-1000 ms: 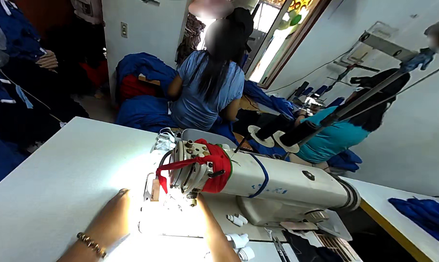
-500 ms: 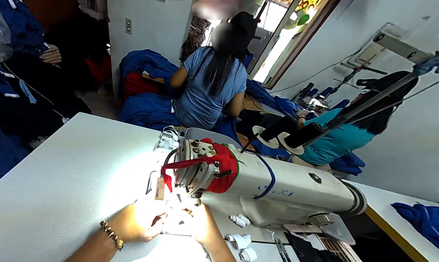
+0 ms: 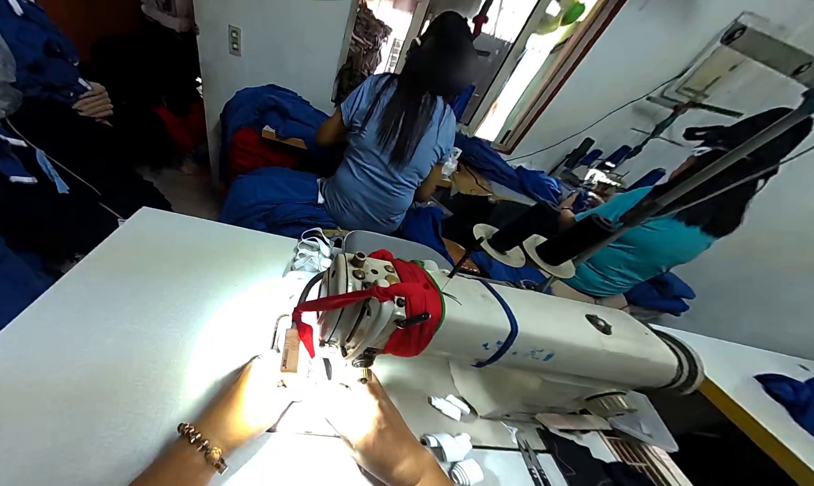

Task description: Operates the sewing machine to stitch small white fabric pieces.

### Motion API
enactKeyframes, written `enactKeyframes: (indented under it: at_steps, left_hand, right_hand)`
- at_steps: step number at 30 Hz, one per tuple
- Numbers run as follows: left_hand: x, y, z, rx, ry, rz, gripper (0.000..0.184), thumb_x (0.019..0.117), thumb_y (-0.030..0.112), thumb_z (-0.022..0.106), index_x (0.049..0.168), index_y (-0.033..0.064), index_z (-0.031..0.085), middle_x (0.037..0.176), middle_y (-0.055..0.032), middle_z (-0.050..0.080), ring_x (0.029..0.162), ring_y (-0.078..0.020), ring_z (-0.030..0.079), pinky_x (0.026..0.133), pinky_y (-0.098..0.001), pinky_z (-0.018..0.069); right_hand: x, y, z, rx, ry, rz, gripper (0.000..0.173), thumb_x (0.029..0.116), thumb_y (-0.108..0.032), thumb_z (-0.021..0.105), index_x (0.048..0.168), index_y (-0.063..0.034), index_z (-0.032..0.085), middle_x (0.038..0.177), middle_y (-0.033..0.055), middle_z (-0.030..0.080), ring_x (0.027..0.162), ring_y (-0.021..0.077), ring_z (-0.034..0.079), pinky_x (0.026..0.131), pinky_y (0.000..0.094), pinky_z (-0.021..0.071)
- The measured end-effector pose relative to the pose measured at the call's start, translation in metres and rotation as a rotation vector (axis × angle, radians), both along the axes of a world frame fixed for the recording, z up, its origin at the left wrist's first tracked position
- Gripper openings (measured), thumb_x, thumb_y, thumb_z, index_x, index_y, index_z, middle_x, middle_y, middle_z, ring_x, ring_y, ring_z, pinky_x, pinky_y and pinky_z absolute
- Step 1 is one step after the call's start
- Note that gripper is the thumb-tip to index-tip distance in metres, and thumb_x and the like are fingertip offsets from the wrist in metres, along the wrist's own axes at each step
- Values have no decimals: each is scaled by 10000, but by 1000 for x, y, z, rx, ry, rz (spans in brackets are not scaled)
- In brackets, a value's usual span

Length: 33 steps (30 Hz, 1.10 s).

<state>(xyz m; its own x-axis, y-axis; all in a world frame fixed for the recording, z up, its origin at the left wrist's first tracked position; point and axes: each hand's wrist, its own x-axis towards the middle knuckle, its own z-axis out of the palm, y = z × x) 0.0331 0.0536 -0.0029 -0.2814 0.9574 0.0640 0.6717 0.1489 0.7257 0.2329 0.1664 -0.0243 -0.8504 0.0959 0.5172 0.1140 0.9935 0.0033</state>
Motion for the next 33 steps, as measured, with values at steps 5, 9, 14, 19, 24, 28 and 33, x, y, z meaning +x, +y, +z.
enactKeyframes:
  at_steps: [5,9,14,19,24,28,33]
  left_hand:
    - [-1,-2,-7,28,92,-37,240,951,250,617,896,77,774,894,-96,688,902,-190,661,836,-374,525]
    - [-4,-6,-14,202,36,-130,200,948,146,611,887,79,790,880,-47,751,863,-112,691,807,-303,538]
    - [-9,-6,-33,314,209,-242,242,991,235,564,987,179,800,993,34,760,973,-83,697,881,-309,554]
    - [-1,-2,-45,341,409,-91,275,1002,247,527,1010,199,798,944,3,760,929,-177,729,825,-417,592]
    - [8,5,-43,374,411,28,271,996,262,549,922,136,777,824,-42,728,819,-209,731,714,-408,599]
    - [10,5,-38,316,534,15,232,969,182,561,909,137,780,827,-82,717,817,-288,727,675,-472,597]
    - [11,2,-37,283,616,-70,234,929,59,563,982,143,775,902,-80,694,811,-258,707,620,-425,581]
  right_hand:
    - [-3,4,1,22,-68,100,196,924,-98,627,1024,-184,773,1020,44,748,1029,242,699,931,446,561]
    - [-6,9,-10,-286,20,56,164,936,-120,646,1005,-102,793,1015,106,751,1025,244,709,955,366,562]
    - [-8,6,-9,-439,74,-34,188,928,-113,642,1034,-49,784,1051,128,758,1052,238,715,976,345,551]
    - [-10,12,-6,-278,-13,-55,191,905,-161,665,1025,-133,811,1032,116,749,1044,272,694,926,397,558]
    - [-20,-4,-3,-546,88,-140,238,909,-69,632,1073,70,734,1100,227,732,1072,290,717,984,358,548]
    - [-27,-5,-9,-540,66,-118,211,940,-113,624,1063,-12,763,1063,181,744,1041,266,721,957,356,563]
    - [-18,3,-10,-379,-5,-84,274,949,-193,595,1142,-154,786,1178,103,735,1168,265,662,1019,421,518]
